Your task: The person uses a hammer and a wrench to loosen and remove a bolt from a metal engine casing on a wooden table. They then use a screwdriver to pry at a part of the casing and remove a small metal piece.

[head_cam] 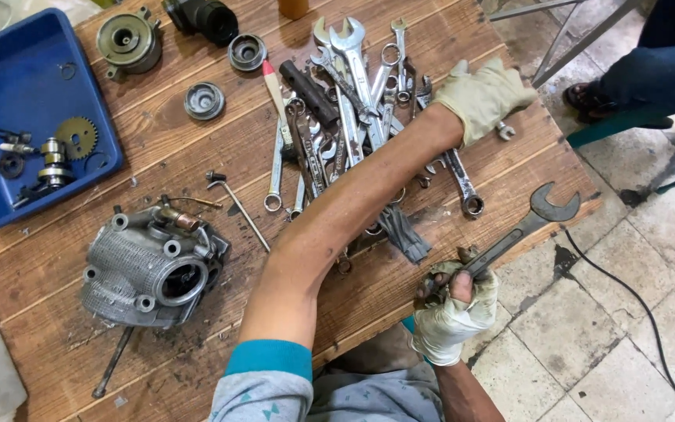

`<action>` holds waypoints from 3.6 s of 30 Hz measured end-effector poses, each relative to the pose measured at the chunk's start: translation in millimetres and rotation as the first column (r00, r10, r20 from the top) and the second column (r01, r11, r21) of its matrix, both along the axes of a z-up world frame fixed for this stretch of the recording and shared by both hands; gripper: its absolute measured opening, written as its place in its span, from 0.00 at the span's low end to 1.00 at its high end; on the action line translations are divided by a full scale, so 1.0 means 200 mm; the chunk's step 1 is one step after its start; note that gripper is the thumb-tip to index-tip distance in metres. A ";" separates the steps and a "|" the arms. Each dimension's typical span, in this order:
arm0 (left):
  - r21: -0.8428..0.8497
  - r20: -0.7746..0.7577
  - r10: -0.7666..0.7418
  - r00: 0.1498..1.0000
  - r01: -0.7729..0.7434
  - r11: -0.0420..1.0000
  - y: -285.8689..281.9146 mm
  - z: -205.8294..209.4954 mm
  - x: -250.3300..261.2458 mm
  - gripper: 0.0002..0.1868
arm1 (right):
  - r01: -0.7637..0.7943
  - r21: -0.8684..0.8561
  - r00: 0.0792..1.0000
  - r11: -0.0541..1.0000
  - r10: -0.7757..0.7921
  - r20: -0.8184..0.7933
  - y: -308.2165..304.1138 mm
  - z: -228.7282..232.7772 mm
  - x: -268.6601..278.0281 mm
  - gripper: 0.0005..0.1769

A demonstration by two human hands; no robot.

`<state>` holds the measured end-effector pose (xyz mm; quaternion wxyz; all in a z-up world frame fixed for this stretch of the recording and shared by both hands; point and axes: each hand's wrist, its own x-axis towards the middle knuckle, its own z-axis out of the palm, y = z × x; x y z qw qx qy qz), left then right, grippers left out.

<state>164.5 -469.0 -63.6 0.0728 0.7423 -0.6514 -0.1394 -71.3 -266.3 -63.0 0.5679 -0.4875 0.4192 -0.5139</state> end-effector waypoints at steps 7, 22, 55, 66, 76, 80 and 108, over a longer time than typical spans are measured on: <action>-0.097 0.055 0.172 0.983 -0.166 0.981 -0.41 -0.63 0.00 0.21 | -0.076 0.086 0.994 0.993 0.070 0.079 0.01 -0.01 -0.02 0.09; -0.292 -0.619 0.105 0.778 -0.352 0.889 0.58 -0.47 -0.36 0.10 | -0.120 -0.054 0.985 0.991 0.125 0.118 0.05 0.00 -0.01 0.10; -0.049 -0.886 0.407 0.225 -0.916 0.399 3.01 0.63 -1.13 0.28 | -0.884 0.386 0.350 0.262 0.920 0.176 1.05 0.29 -0.04 0.16; -0.182 -0.851 0.515 -0.106 -0.860 -0.477 3.10 0.58 -1.07 0.09 | -0.968 0.185 0.170 0.170 0.985 -0.015 1.15 0.21 -0.03 0.19; -0.523 -0.336 0.941 0.048 -0.840 -0.144 3.14 0.53 -0.92 0.05 | -0.975 0.138 0.132 0.175 0.953 -0.273 1.05 0.04 -0.09 0.16; -0.608 -0.177 0.977 0.116 -0.794 -0.016 3.12 0.52 -0.89 0.02 | -0.980 0.141 0.115 0.142 0.977 -0.182 1.03 0.01 -0.09 0.17; -0.155 -0.523 0.842 -0.133 -0.956 -0.248 3.18 -0.02 -0.91 0.15 | -0.838 0.457 -0.185 -0.299 0.943 0.278 1.25 0.09 0.06 0.18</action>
